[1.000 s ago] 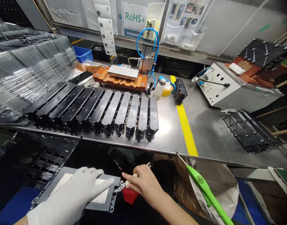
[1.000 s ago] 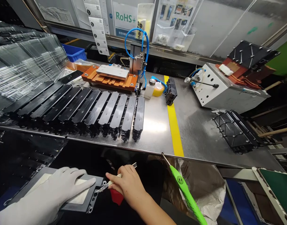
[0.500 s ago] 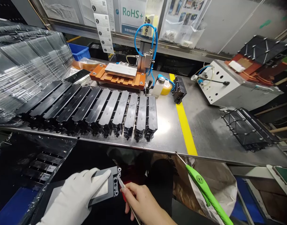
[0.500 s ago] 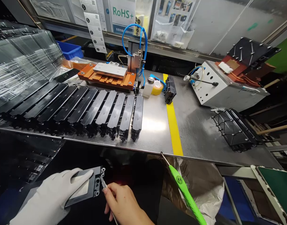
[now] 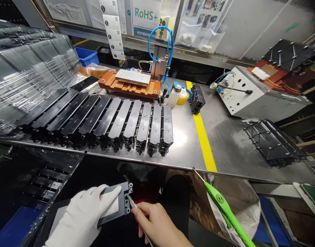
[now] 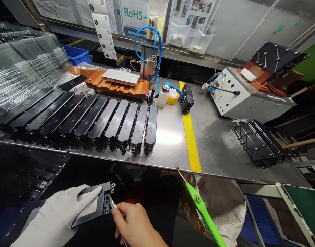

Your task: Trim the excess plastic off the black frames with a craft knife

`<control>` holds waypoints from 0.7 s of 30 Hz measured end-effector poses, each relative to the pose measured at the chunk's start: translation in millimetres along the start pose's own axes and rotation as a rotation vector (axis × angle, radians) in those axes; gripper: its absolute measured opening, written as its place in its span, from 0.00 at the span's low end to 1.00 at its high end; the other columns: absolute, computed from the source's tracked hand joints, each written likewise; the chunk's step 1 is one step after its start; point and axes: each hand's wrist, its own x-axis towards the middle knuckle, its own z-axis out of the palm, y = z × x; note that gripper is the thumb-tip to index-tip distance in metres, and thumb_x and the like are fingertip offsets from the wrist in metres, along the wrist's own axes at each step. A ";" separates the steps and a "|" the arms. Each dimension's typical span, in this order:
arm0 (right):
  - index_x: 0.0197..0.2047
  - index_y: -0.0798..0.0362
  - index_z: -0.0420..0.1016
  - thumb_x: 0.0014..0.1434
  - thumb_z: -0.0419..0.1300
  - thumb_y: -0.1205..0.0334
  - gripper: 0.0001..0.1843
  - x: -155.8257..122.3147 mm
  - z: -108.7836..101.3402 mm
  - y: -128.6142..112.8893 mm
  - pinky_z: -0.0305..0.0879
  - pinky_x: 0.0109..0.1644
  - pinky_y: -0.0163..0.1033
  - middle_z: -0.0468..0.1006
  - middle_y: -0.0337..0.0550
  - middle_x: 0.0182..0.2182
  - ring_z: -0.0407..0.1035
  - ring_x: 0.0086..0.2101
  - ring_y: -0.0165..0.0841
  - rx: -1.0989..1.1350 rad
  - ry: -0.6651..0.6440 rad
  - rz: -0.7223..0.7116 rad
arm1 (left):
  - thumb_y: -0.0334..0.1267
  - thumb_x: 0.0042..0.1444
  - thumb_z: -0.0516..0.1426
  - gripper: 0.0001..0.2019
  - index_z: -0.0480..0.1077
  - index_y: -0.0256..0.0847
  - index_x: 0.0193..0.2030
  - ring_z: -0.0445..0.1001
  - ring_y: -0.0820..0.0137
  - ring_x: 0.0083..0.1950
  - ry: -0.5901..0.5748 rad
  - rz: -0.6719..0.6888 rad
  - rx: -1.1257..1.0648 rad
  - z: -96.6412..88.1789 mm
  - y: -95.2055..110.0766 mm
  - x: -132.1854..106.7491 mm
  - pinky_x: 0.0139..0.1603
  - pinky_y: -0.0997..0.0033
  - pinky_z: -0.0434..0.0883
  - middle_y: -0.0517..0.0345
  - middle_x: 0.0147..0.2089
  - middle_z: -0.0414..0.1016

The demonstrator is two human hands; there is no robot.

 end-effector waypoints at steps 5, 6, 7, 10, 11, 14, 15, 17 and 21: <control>0.36 0.52 0.76 0.70 0.49 0.49 0.21 -0.2 -2.2 -2.5 0.58 0.23 0.29 0.73 0.33 0.19 0.63 0.15 0.24 0.000 0.016 -0.004 | 0.27 0.54 0.55 0.33 0.67 0.57 0.66 0.77 0.55 0.54 0.015 -0.036 0.006 -2.6 -0.8 0.3 0.54 0.53 0.70 0.48 0.58 0.76; 0.36 0.52 0.75 0.70 0.49 0.50 0.20 -0.1 -2.6 -3.2 0.58 0.23 0.28 0.72 0.33 0.18 0.63 0.15 0.24 -0.002 0.015 -0.004 | 0.27 0.54 0.55 0.33 0.67 0.57 0.66 0.77 0.55 0.54 0.021 -0.035 0.002 -2.2 -0.8 0.0 0.54 0.53 0.70 0.48 0.58 0.76; 0.35 0.52 0.75 0.70 0.49 0.50 0.20 0.0 -2.8 -3.7 0.57 0.22 0.28 0.72 0.33 0.18 0.63 0.15 0.24 -0.006 0.004 -0.002 | 0.27 0.54 0.56 0.33 0.67 0.57 0.66 0.77 0.55 0.54 0.023 -0.031 -0.001 -1.5 -0.8 -0.2 0.54 0.53 0.71 0.48 0.58 0.76; 0.34 0.52 0.75 0.70 0.50 0.51 0.19 0.6 -2.7 -4.0 0.59 0.23 0.29 0.72 0.33 0.18 0.63 0.15 0.25 -0.012 -0.007 -0.002 | 0.26 0.53 0.55 0.34 0.67 0.58 0.66 0.77 0.55 0.54 0.029 -0.031 0.012 0.7 -1.1 -0.7 0.54 0.53 0.71 0.49 0.57 0.77; 0.34 0.51 0.75 0.70 0.50 0.50 0.20 0.9 -2.7 -3.4 0.59 0.24 0.30 0.72 0.32 0.18 0.63 0.15 0.25 -0.015 0.009 -0.006 | 0.26 0.53 0.55 0.34 0.68 0.57 0.65 0.77 0.55 0.54 0.034 -0.036 0.017 1.3 -1.4 -0.8 0.54 0.53 0.71 0.48 0.57 0.77; 0.33 0.52 0.74 0.70 0.50 0.50 0.20 1.2 -4.0 -0.2 0.61 0.27 0.31 0.71 0.32 0.17 0.64 0.16 0.25 -0.013 0.013 -0.017 | 0.26 0.52 0.56 0.33 0.69 0.56 0.65 0.77 0.53 0.54 0.058 -0.028 0.013 2.7 -3.6 -0.6 0.54 0.50 0.72 0.47 0.57 0.77; 0.34 0.52 0.73 0.70 0.50 0.49 0.20 1.0 -4.7 1.3 0.62 0.28 0.32 0.71 0.33 0.18 0.64 0.16 0.25 0.010 0.001 -0.024 | 0.26 0.51 0.56 0.33 0.69 0.56 0.64 0.77 0.53 0.54 0.078 -0.026 -0.017 3.3 -4.9 -0.6 0.54 0.50 0.72 0.47 0.57 0.77; 0.38 0.52 0.73 0.70 0.50 0.43 0.22 0.2 -4.8 5.1 0.64 0.30 0.33 0.73 0.35 0.23 0.68 0.21 0.27 0.131 0.014 -0.063 | 0.26 0.49 0.57 0.34 0.70 0.56 0.63 0.77 0.54 0.55 0.145 -0.054 -0.185 5.2 -7.7 -1.3 0.57 0.51 0.73 0.50 0.57 0.77; 0.43 0.52 0.68 0.61 0.53 0.28 0.33 1.4 12.7 16.9 0.63 0.31 0.32 0.71 0.35 0.27 0.65 0.25 0.26 0.502 0.005 -0.116 | 0.33 0.55 0.60 0.31 0.65 0.51 0.67 0.77 0.56 0.56 0.262 -0.206 -0.527 14.6 -8.5 -7.3 0.57 0.55 0.76 0.55 0.57 0.77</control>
